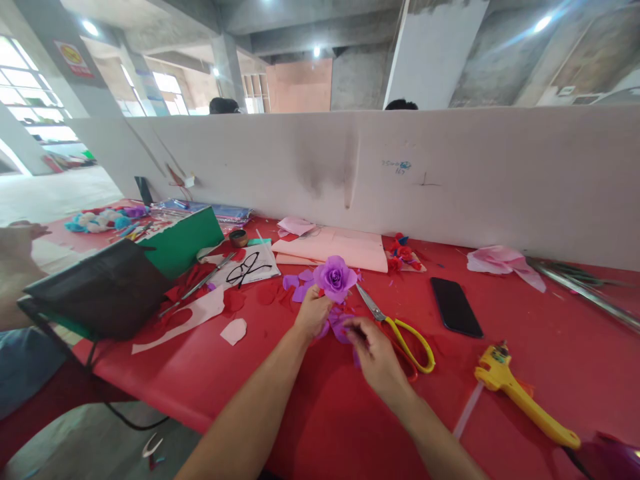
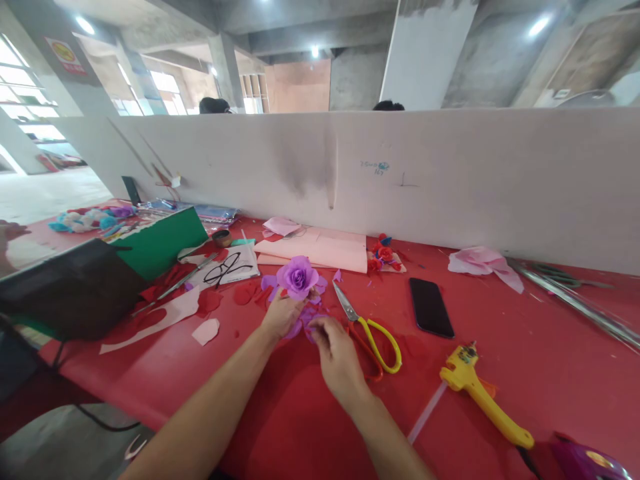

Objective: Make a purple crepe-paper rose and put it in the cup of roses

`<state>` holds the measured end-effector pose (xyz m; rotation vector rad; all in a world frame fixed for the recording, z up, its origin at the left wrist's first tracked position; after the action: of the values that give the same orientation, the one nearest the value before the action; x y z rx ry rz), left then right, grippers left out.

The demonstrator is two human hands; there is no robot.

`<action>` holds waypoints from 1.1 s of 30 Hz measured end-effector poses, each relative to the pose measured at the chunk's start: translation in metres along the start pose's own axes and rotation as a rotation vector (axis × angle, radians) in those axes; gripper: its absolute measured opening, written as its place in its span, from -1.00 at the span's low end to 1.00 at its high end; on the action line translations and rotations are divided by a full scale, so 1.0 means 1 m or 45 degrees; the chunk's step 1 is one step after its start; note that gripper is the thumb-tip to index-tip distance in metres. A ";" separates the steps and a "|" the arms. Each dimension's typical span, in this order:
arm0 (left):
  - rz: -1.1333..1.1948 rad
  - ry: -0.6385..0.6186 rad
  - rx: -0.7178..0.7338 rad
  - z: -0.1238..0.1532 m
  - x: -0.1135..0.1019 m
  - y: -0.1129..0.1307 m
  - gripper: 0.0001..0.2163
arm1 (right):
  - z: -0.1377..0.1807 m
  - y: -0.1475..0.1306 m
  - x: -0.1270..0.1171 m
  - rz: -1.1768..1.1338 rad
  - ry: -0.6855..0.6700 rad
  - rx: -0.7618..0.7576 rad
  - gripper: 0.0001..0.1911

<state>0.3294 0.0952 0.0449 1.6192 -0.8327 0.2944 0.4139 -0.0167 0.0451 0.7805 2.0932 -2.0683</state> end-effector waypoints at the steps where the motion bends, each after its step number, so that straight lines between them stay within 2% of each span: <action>1: 0.013 -0.005 0.010 0.001 0.002 -0.001 -0.80 | -0.003 0.003 -0.007 -0.176 0.046 0.101 -0.84; 5: 0.033 -0.036 -0.013 0.009 0.010 -0.010 -0.82 | -0.011 0.016 -0.022 -0.785 0.098 0.430 -0.73; 8: 0.089 -0.068 -0.096 0.021 0.019 -0.017 -0.83 | -0.014 0.018 -0.026 -1.136 0.086 0.493 -0.73; 12: 0.151 -0.060 -0.246 0.033 0.026 -0.024 -0.83 | -0.015 0.018 -0.029 -1.344 0.080 0.568 -0.70; 16: 0.216 -0.057 -0.295 0.034 0.028 -0.025 -0.81 | -0.015 0.021 -0.033 -1.427 0.105 0.625 -0.69; 25: 0.195 -0.109 -0.343 0.034 0.028 -0.025 -0.83 | -0.016 0.020 -0.042 -1.372 0.211 0.574 -0.72; 33: 0.235 -0.124 -0.348 0.036 0.029 -0.029 -0.82 | -0.014 0.019 -0.045 -1.191 0.346 0.425 -0.76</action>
<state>0.3596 0.0520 0.0324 1.3120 -1.0529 0.2213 0.4650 -0.0173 0.0476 0.0502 2.6173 -2.9527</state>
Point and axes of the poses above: each hand's wrist, its own z-axis away from the middle knuckle, its own x-axis out of the palm, y = z × x, the point moved 5 cm from there along -z, towards the middle knuckle, and after that the axes turned 15 degrees about x, right-handed, at the moved point
